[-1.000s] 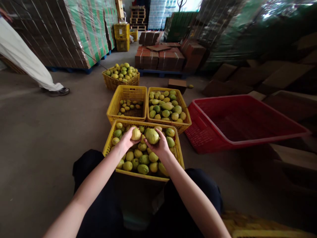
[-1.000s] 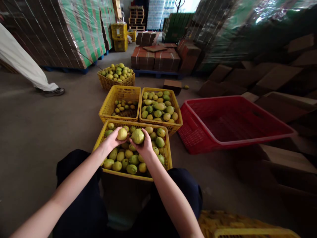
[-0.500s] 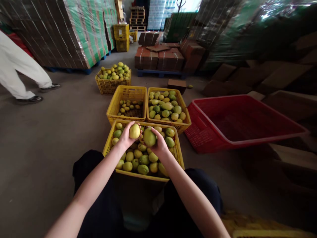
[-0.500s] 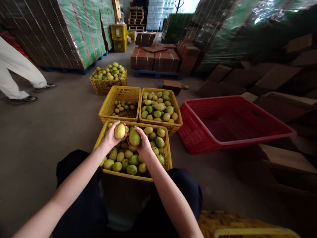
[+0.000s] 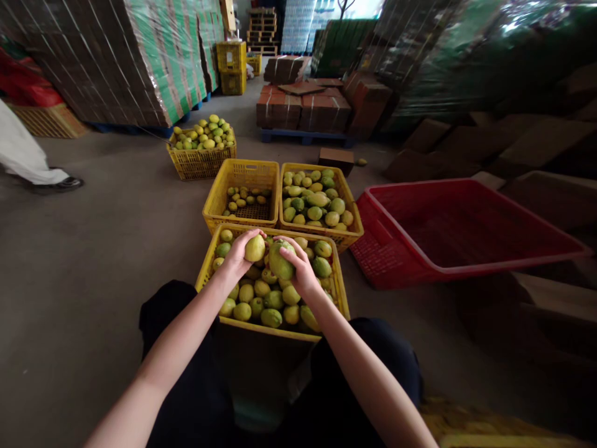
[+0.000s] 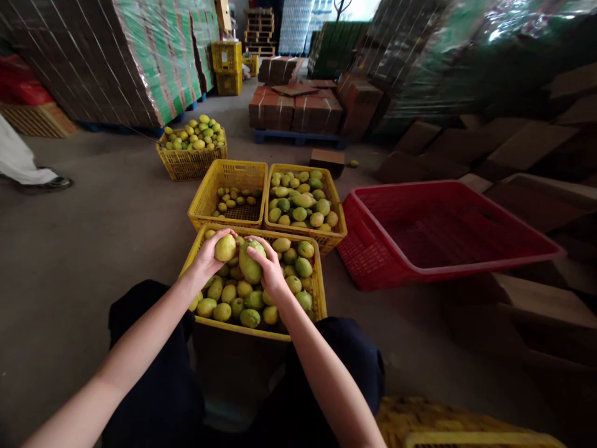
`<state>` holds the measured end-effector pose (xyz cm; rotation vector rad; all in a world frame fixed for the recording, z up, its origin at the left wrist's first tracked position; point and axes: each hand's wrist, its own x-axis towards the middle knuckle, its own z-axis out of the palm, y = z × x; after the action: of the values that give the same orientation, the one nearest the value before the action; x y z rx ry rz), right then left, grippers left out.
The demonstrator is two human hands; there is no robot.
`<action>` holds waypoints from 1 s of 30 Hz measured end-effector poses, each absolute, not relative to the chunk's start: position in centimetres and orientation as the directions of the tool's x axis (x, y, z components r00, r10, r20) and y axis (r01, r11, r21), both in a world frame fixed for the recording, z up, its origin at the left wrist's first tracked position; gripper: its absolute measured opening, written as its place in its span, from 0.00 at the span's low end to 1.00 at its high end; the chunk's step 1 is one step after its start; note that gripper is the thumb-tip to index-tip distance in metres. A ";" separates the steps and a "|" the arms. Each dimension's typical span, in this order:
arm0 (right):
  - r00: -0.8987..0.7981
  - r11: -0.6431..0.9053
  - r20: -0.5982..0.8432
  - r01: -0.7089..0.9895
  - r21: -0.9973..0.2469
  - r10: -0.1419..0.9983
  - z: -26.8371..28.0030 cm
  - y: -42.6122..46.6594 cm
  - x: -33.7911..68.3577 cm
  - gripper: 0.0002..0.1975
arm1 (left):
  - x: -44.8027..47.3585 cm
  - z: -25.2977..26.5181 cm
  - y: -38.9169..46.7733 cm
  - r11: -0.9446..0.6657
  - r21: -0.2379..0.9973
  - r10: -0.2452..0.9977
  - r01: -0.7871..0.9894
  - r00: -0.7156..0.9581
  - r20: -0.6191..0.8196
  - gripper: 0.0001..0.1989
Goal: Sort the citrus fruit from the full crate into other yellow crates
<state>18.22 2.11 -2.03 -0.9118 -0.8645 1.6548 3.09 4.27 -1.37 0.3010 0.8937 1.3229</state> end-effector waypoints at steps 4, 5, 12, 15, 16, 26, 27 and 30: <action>-0.190 -0.226 -0.159 -0.418 -0.880 0.969 -2.0 2.1 18.2 0.20 | 3.2 -1.7 4.4 0.238 0.674 0.927 -0.700 -0.043 -0.373 0.05; -0.189 -0.228 -0.162 -0.417 -0.880 0.969 -2.0 2.1 18.2 0.20 | 3.2 -1.8 4.4 0.237 0.676 0.927 -0.698 -0.048 -0.373 0.05; -0.194 -0.252 -0.184 -0.430 -0.867 0.964 -2.4 2.2 18.1 0.20 | 3.2 -2.1 4.4 0.246 0.661 0.915 -0.708 -0.056 -0.401 0.05; -0.213 -0.324 -0.252 -0.462 -0.825 0.944 -2.7 2.6 18.1 0.17 | 3.1 -1.8 4.5 0.294 0.596 0.880 -0.747 -0.031 -0.474 0.05; -0.222 -0.373 -0.302 -0.481 -0.793 0.927 -2.8 2.8 18.1 0.16 | 3.1 -1.7 4.6 0.318 0.567 0.861 -0.760 -0.019 -0.509 0.05; -0.226 -0.574 -0.587 -0.637 -0.515 0.777 -2.9 4.0 18.4 0.08 | 3.1 -0.6 4.4 0.346 0.408 0.732 -0.845 -0.029 -0.681 0.06; -0.204 -0.560 -0.586 -0.639 -0.527 0.784 -2.9 4.0 18.4 0.08 | 3.1 -0.6 4.4 0.332 0.404 0.729 -0.853 -0.041 -0.684 0.05; -0.162 -0.539 -0.588 -0.636 -0.552 0.793 -2.9 4.0 18.5 0.07 | 3.0 -1.0 4.4 0.314 0.373 0.732 -0.873 -0.027 -0.680 0.02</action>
<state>18.50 4.01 -2.90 -1.0850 -0.2159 1.8534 3.00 4.43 -0.97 -0.1868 0.9413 1.2949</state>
